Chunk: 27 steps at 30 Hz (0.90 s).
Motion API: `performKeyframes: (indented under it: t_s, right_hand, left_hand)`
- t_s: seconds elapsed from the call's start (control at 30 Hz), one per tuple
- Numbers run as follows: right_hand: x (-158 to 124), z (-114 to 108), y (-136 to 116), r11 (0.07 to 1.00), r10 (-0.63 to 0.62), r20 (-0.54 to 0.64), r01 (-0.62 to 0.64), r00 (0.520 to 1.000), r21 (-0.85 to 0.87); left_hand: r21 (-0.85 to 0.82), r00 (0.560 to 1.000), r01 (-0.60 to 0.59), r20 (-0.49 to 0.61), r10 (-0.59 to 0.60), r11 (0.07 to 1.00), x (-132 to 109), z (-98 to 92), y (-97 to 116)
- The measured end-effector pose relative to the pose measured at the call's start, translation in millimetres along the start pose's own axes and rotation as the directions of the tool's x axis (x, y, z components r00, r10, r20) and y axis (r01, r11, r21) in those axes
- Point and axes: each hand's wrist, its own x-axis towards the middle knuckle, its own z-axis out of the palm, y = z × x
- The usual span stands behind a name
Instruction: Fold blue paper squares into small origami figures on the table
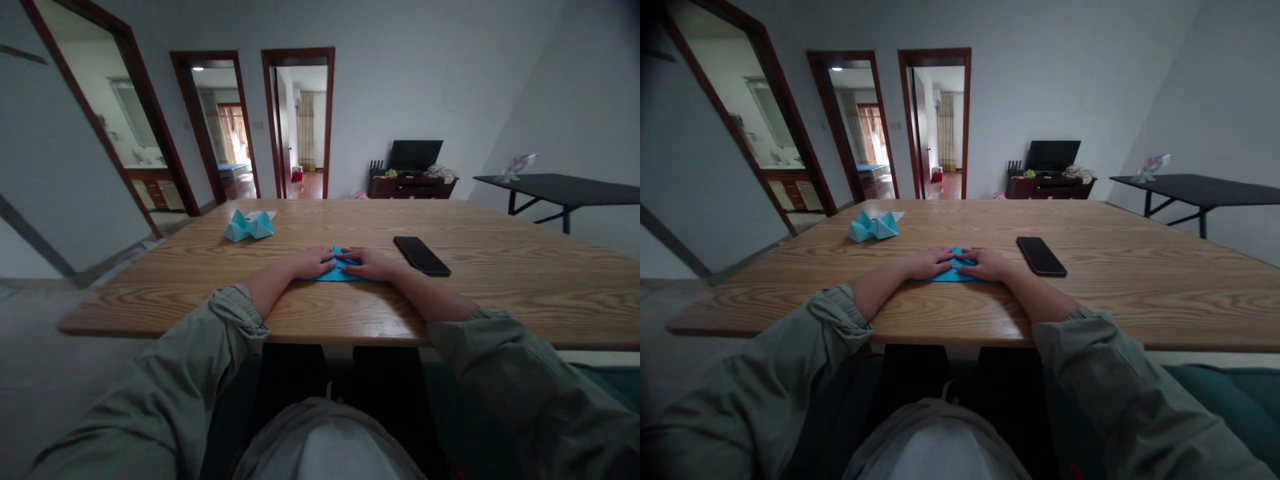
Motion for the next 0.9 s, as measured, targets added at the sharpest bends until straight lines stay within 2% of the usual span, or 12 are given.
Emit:
performKeyframes:
  t_s: [0.13,0.3,0.53,0.7,0.8,0.9]
  right_hand:
    - [7,9,-3,0.997,0.050,-0.031,-0.052,0.998,-0.056]
    - [19,17,-6,0.979,0.123,-0.013,-0.123,0.992,-0.161]
    - [18,12,-4,0.973,0.182,0.046,-0.174,0.982,-0.149]
    - [-7,2,-7,0.989,0.115,0.054,-0.109,0.992,-0.097]
    - [-19,-4,-13,0.999,0.036,0.085,-0.035,0.996,-0.006]
    - [-21,-10,-16,0.999,0.012,0.085,-0.016,0.996,0.044]
  left_hand:
    - [0.037,0.997,0.074,0.024,-0.075,0.997,5,4.4,4]
    - [0.105,0.996,0.083,0.013,-0.085,0.991,7,5.4,3]
    - [0.128,0.999,0.045,0.005,-0.046,0.991,4,2.7,4]
    - [0.185,0.997,-0.072,-0.008,0.075,0.980,4,0.0,10]
    - [0.166,0.996,-0.076,-0.030,0.082,0.983,0,-4.3,17]
    - [0.083,0.997,-0.065,-0.042,0.068,0.994,-8,-10.8,23]
